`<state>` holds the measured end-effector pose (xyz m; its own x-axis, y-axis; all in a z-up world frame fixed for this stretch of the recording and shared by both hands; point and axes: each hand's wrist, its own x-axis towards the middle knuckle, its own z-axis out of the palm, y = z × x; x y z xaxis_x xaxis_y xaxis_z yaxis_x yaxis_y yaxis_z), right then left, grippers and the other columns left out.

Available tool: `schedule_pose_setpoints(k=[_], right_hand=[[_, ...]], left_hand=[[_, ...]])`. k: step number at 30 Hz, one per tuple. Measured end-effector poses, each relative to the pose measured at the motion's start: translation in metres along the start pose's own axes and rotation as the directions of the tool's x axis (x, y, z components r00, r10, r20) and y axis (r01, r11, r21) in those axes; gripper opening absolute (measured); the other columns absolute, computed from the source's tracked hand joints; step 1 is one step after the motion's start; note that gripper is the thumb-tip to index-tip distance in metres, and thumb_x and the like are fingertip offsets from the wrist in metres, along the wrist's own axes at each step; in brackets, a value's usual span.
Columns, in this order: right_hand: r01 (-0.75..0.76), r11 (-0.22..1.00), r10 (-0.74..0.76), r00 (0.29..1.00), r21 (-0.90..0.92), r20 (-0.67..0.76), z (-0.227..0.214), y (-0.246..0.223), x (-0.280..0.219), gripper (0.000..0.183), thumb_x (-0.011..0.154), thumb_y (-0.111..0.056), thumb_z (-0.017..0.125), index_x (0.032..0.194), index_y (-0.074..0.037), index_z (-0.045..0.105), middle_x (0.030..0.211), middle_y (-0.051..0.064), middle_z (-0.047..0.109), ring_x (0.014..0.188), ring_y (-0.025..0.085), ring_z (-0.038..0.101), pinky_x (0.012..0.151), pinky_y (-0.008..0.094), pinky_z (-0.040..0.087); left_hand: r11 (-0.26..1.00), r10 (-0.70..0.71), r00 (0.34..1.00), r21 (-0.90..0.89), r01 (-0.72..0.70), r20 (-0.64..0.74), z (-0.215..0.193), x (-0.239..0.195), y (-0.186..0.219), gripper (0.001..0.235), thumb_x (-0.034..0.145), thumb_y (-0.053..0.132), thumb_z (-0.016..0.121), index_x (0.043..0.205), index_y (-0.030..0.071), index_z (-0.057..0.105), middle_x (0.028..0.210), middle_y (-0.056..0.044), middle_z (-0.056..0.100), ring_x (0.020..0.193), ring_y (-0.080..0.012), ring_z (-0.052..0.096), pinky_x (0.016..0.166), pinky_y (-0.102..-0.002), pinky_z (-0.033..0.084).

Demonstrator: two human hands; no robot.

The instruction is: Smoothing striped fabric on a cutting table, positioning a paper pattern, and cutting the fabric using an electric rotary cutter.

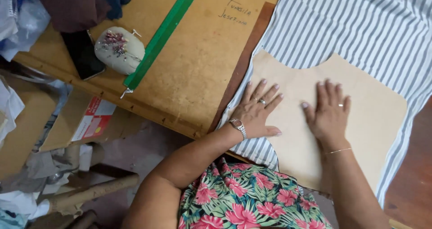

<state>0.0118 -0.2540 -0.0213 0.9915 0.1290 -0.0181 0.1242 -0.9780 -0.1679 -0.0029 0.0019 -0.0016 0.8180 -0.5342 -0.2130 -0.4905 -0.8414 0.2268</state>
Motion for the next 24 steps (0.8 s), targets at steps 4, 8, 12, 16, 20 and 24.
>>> schedule_pose_setpoints(k=[4, 8, 12, 16, 20, 24], right_hand=[[-0.123, 0.992, 0.122, 0.992, -0.015, -0.029, -0.011, 0.028, 0.026, 0.075, 0.103, -0.051, 0.042, 0.158, 0.000, 0.034, 0.166, 0.023, 0.028, 0.150, 0.049, 0.021, 0.112, 0.068, 0.017], [0.306, 0.951, -0.304, 0.903, -0.042, -0.302, -0.008, -0.017, 0.052, 0.047, 0.106, -0.029, 0.060, 0.139, 0.005, 0.060, 0.145, 0.023, 0.058, 0.140, 0.047, 0.046, 0.109, 0.063, 0.034], [0.641, 0.757, -0.647, 0.706, -0.128, -0.290, 0.014, -0.059, 0.080, 0.050, 0.089, -0.017, 0.065, 0.139, -0.012, 0.067, 0.136, 0.012, 0.066, 0.137, 0.037, 0.057, 0.111, 0.050, 0.041], [0.668, 0.743, -0.636, 0.722, 0.035, -0.271, 0.026, -0.066, 0.097, 0.038, 0.102, -0.020, 0.057, 0.137, -0.014, 0.070, 0.137, 0.008, 0.066, 0.137, 0.033, 0.057, 0.112, 0.046, 0.041], [0.638, 0.768, -0.624, 0.726, -0.057, -0.289, 0.033, -0.066, 0.112, 0.040, 0.103, -0.021, 0.063, 0.141, -0.014, 0.068, 0.139, 0.010, 0.064, 0.135, 0.035, 0.056, 0.108, 0.047, 0.044], [0.615, 0.784, -0.614, 0.748, -0.085, -0.251, 0.035, -0.075, 0.110, 0.042, 0.099, -0.018, 0.064, 0.140, -0.022, 0.068, 0.142, 0.005, 0.062, 0.137, 0.033, 0.054, 0.111, 0.049, 0.041]], left_hand=[[0.996, 0.027, 0.994, -0.078, -0.035, -0.103, 0.009, 0.004, -0.006, 0.108, 0.080, 0.085, 0.048, 0.162, 0.020, 0.019, 0.171, -0.005, 0.007, 0.157, -0.0381, -0.007, 0.124, -0.062, -0.009], [0.995, 0.047, 0.994, -0.083, -0.055, -0.103, 0.011, 0.004, -0.008, 0.107, 0.081, 0.085, 0.047, 0.162, 0.020, 0.021, 0.171, -0.007, 0.009, 0.157, -0.0404, -0.004, 0.124, -0.063, -0.008], [0.996, 0.029, 0.996, -0.080, -0.036, -0.084, -0.009, -0.007, -0.003, 0.099, 0.080, 0.085, 0.048, 0.155, 0.021, 0.040, 0.168, -0.006, 0.025, 0.158, -0.0387, 0.000, 0.127, -0.064, -0.005], [0.990, 0.042, 0.994, -0.129, -0.054, -0.097, -0.015, -0.008, -0.006, 0.101, 0.079, 0.084, 0.052, 0.154, 0.019, 0.041, 0.166, -0.009, 0.030, 0.158, -0.0395, 0.001, 0.127, -0.064, -0.007], [0.993, 0.033, 0.996, -0.107, -0.041, -0.083, -0.008, -0.005, -0.006, 0.108, 0.079, 0.087, 0.055, 0.160, 0.021, 0.028, 0.170, -0.008, 0.020, 0.157, -0.0404, -0.005, 0.126, -0.065, -0.009], [0.988, 0.042, 0.993, -0.145, -0.057, -0.106, 0.001, -0.003, -0.006, 0.106, 0.080, 0.086, 0.053, 0.159, 0.019, 0.031, 0.168, -0.011, 0.026, 0.157, -0.0423, -0.005, 0.125, -0.066, -0.011]])
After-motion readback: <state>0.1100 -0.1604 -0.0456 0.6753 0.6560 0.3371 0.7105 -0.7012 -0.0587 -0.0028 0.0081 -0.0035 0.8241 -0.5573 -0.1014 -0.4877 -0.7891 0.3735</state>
